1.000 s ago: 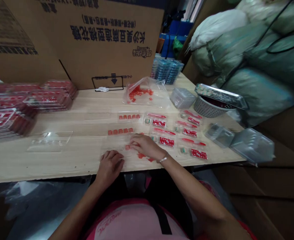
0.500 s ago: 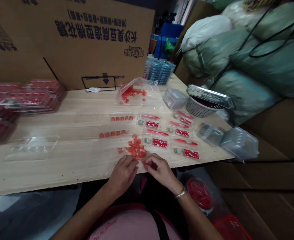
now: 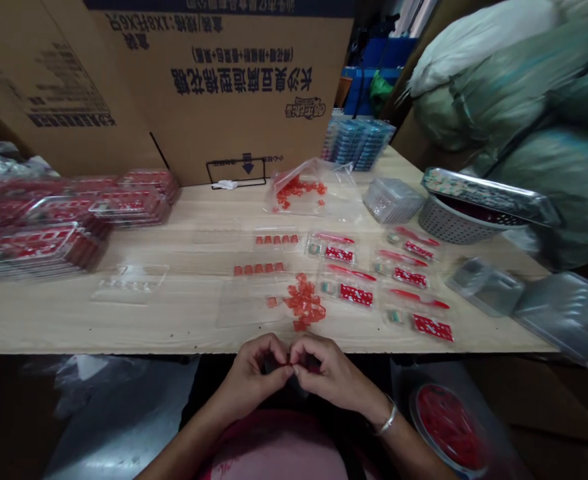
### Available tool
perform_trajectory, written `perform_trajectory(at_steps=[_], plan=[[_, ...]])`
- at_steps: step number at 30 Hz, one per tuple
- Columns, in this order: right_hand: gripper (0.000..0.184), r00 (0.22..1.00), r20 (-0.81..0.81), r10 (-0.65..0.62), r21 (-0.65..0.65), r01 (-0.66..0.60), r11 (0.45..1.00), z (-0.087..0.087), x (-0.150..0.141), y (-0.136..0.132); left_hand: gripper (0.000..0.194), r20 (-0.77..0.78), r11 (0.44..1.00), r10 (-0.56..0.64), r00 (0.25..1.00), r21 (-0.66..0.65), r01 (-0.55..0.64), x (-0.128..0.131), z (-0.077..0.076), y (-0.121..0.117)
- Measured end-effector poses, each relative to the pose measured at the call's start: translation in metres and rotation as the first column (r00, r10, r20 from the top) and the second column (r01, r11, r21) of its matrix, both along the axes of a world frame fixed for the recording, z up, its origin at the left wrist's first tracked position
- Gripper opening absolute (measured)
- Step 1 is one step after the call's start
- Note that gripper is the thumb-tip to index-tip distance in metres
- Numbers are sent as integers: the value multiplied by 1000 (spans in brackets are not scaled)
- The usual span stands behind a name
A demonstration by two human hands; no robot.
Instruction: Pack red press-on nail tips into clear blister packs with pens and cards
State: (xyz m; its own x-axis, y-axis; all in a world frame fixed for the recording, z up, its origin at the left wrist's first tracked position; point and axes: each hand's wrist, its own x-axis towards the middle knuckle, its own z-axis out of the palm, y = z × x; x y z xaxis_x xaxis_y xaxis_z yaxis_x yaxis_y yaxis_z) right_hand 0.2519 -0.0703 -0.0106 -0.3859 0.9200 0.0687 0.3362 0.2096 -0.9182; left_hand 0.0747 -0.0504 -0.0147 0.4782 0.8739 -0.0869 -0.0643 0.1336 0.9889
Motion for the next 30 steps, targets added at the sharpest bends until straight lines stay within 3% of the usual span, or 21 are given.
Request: perform_trajectory(at_steps=[4, 7, 11, 15, 17, 23, 26, 30], plan=[[8, 997, -80, -7, -16, 6, 1000, 0, -14, 7, 34, -1, 984, -50, 999, -172, 49, -10, 4, 2], [5, 982, -186, -25, -127, 1, 992, -2, -24, 9, 37, 10, 974, -93, 996, -205, 94, -17, 4, 1], [9, 946, -315, -77, -282, -15, 959, -10, -35, 10, 37, 104, 984, -66, 992, -156, 82, -24, -2, 0], [10, 937, -325, -130, -308, 25, 951, -12, -42, 11, 34, 98, 997, 74, 992, -5, -74, -29, -9, 2], [11, 928, -342, -150, -314, 37, 949, -11, -46, 11, 34, 137, 995, 96, 986, -23, -93, -31, -11, 3], [18, 862, -487, -141, -419, -89, 904, -12, -55, 11, 36, 447, 959, 23, 894, -263, 106, -36, -10, 4], [12, 893, -423, -154, -365, -13, 931, -14, -55, 11, 33, 346, 961, -3, 938, -257, 98, -38, -5, 7], [5, 955, -233, -181, -130, 154, 979, -8, -53, 8, 29, 127, 953, -46, 991, -291, 81, -42, 1, 9]])
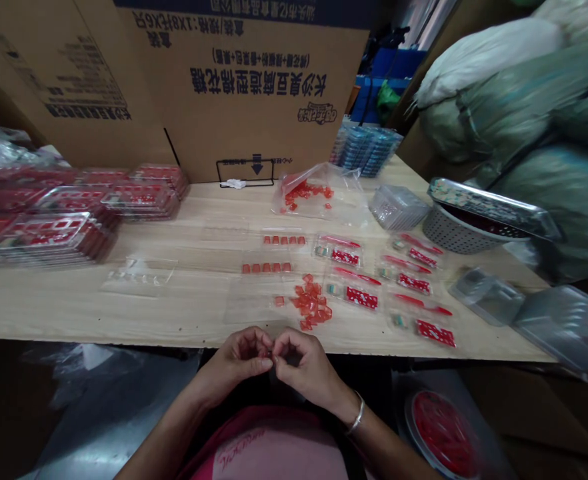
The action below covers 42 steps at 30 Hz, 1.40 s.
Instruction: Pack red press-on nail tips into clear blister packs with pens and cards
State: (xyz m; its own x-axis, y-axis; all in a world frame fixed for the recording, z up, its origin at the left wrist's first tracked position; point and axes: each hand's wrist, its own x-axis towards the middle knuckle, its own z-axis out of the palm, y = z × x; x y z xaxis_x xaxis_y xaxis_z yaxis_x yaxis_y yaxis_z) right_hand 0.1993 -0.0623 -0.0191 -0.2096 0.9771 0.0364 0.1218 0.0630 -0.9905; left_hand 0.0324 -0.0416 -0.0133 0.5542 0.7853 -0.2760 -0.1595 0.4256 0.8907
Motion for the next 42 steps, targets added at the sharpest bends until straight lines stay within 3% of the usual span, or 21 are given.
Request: perform_trajectory(at_steps=[4, 10, 13, 16, 20, 23, 25, 28, 30, 32, 33, 34, 36, 37, 38, 42], plan=[[7, 999, 36, -12, 76, 9, 997, 2, 1, -3, 32, -98, 999, -38, 994, -43, 34, -3, 0, -4], [14, 943, -319, 99, -134, -148, 980, -9, -4, -4, 52, 53, 996, -56, 997, -61, 59, 2, -14, -9], [18, 910, -397, 121, -147, -193, 970, -13, -6, -5, 57, -38, 998, -18, 999, 66, 20, 7, -15, -8], [22, 885, -444, 141, -150, -229, 962, -15, -5, -6, 57, -99, 983, 15, 995, 184, 3, 9, -11, -7], [25, 881, -467, 79, -209, -197, 958, -13, 1, -3, 42, 30, 992, -69, 997, 104, 66, 4, -9, -8], [21, 918, -393, 58, -157, -129, 979, -9, 6, -2, 34, 70, 999, -35, 997, 13, 35, 2, -14, -9], [14, 965, -249, 78, -7, -82, 997, -5, 9, -2, 34, 102, 997, 51, 993, -61, -45, 4, -19, -10], [12, 994, 14, 107, 250, -107, 962, 4, 13, 0, 33, 138, 983, 134, 981, -142, -114, 8, -21, -8], [10, 984, 134, 119, 328, -157, 932, 7, 15, 9, 32, 107, 987, 118, 987, -121, -105, 8, -18, -2], [10, 969, 230, 93, 371, -176, 912, 7, 17, 26, 29, -29, 992, 123, 992, 42, -121, 7, -14, 8], [9, 955, 285, 75, 393, -188, 900, 5, 19, 38, 26, -143, 970, 171, 975, 196, -141, 6, -12, 15], [9, 936, 347, 60, 413, -209, 886, 2, 20, 51, 23, -269, 910, 256, 929, 392, -138, 4, -11, 22], [10, 874, 483, 44, 429, -280, 859, -5, 22, 75, 15, -434, 695, 464, 772, 718, -14, 0, -14, 37], [11, 837, 545, 45, 418, -318, 851, -9, 22, 85, 12, -464, 599, 533, 708, 797, 72, -2, -17, 42], [12, 805, 592, 47, 402, -345, 848, -12, 22, 92, 10, -480, 538, 565, 671, 831, 141, -4, -20, 47], [13, 756, 654, 24, 377, -353, 856, -18, 17, 99, 14, -489, 474, 569, 661, 852, 222, -6, -33, 53]])
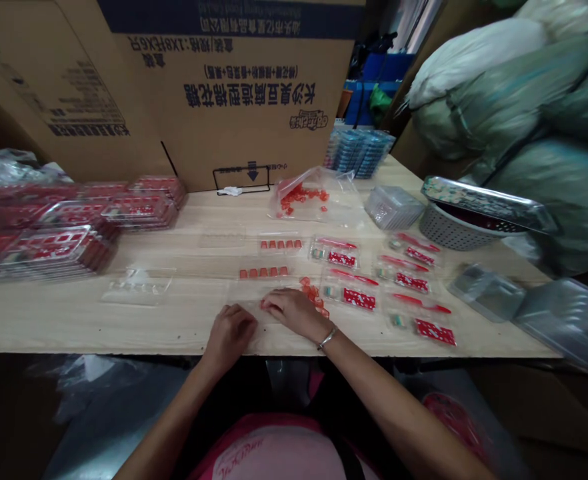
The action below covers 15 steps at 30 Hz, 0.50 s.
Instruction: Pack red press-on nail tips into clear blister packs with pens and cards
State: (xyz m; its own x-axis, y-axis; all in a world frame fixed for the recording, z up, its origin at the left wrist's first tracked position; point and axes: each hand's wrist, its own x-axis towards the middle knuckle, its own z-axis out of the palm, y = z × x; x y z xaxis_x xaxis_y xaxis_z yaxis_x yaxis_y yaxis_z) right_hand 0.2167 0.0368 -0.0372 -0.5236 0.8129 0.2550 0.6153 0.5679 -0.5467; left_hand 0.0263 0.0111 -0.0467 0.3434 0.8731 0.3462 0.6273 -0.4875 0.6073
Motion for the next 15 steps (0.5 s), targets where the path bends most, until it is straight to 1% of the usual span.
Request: perform_trajectory(at_steps=[2, 5, 6, 7, 9, 10, 11, 12, 15], plan=[[13, 1000, 27, 2, 2, -2, 1000, 3, -1, -4, 15, -2, 999, -12, 1000, 48, 12, 4, -2, 2], [11, 998, 54, 27, 0, -27, 1000, 12, 8, -6, 18, 8, 991, -91, 996, 98, 90, 13, -4, 11], [11, 999, 51, -6, 5, 5, 1000, 15, 15, -4, 18, 9, 987, -120, 993, 107, 119, 16, -4, 15], [13, 995, 64, -70, 16, 70, 997, 18, 23, -1, 19, 8, 983, -142, 990, 115, 140, 19, -5, 19], [16, 963, 132, -235, 40, 232, 972, 22, 41, 8, 19, 5, 978, -161, 987, 131, 159, 22, -6, 25], [17, 937, 179, -298, 48, 295, 954, 23, 49, 14, 19, 4, 977, -162, 987, 142, 160, 23, -7, 26], [17, 918, 225, -328, 49, 325, 944, 24, 57, 19, 19, 4, 975, -161, 987, 153, 158, 24, -7, 27], [16, 909, 258, -328, 43, 328, 944, 24, 64, 25, 18, 5, 974, -157, 988, 165, 154, 24, -8, 26], [14, 915, 282, -287, 22, 293, 956, 26, 75, 33, 15, 17, 972, -121, 993, 205, 115, 20, -7, 18]])
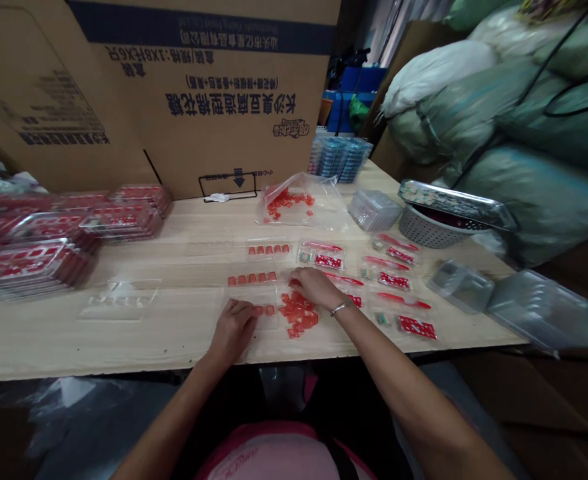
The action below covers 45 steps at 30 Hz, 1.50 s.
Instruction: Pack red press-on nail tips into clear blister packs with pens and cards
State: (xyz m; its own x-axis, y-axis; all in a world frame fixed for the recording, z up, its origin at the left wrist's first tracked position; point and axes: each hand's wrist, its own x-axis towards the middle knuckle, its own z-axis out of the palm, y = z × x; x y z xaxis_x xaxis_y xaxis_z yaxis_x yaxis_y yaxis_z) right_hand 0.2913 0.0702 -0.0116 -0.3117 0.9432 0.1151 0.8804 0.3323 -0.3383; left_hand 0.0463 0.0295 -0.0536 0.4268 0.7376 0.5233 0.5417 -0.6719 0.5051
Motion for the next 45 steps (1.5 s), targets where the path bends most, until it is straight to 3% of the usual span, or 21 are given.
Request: perform_trajectory(at_steps=[3, 6, 8, 10, 14, 18, 21, 24, 27, 30, 33, 35, 38, 40, 42, 44, 45], plan=[[11, 1000, -24, -1, 35, 2, 999, 4, -6, -5, 11, 35, 985, 165, 986, 34, -166, -11, 0, -13], [13, 986, -151, 67, 48, -60, 997, 5, -32, -18, 12, 9, 955, 296, 955, 11, -296, -25, -3, -25], [10, 964, -194, 181, 55, -174, 983, 1, -57, -26, 13, -38, 955, 295, 955, -23, -296, -30, -6, -29], [7, 951, -128, 283, 78, -275, 958, -5, -82, -31, 13, -66, 958, 283, 957, -36, -285, -30, -8, -31], [10, 949, 19, 314, 113, -314, 943, -16, -111, -33, 16, -76, 968, 245, 966, -38, -249, -29, -9, -30], [7, 948, -37, 317, 185, -306, 934, -11, -88, -39, 18, -77, 968, 243, 967, -46, -247, -33, -7, -30], [7, 941, -305, 145, 241, -70, 968, -4, -43, -57, 14, -37, 964, 265, 964, 35, -264, -31, -4, -36], [13, 897, -438, -60, 147, 137, 980, -6, -6, -86, 11, -23, 996, 56, 998, 69, -55, -8, 1, -45], [15, 914, -400, -64, 67, 99, 993, -17, 0, -113, 16, -26, 980, -185, 982, -79, 182, 32, 4, -49], [19, 903, -424, -63, 40, 89, 995, -30, -13, -129, 15, 11, 959, -180, 984, -221, 178, 61, 2, -49], [16, 823, -559, -104, 5, 128, 992, -37, -25, -134, 19, 64, 953, -147, 987, -258, 158, 63, 0, -53], [14, 701, -701, -131, -68, 116, 991, -37, -34, -136, 14, 263, 920, -92, 960, -345, 183, 54, 1, -60], [16, 483, -860, -164, -165, 40, 986, -35, -52, -134, 8, 600, 802, 124, 791, -529, 276, 39, 7, -70], [14, 428, -891, -148, -156, 18, 988, -33, -69, -128, 7, 651, 737, 263, 712, -611, 287, 27, 11, -73], [11, 475, -875, -98, -101, 19, 995, -29, -84, -117, 10, 610, 735, 336, 718, -646, 204, 11, 12, -71], [10, 620, -784, 11, 7, -8, 1000, -23, -97, -100, 12, 496, 817, 366, 787, -576, -17, -8, 11, -64], [10, 720, -687, 95, 77, -58, 995, -19, -102, -89, 13, 410, 864, 369, 834, -482, -146, -18, 9, -60]])
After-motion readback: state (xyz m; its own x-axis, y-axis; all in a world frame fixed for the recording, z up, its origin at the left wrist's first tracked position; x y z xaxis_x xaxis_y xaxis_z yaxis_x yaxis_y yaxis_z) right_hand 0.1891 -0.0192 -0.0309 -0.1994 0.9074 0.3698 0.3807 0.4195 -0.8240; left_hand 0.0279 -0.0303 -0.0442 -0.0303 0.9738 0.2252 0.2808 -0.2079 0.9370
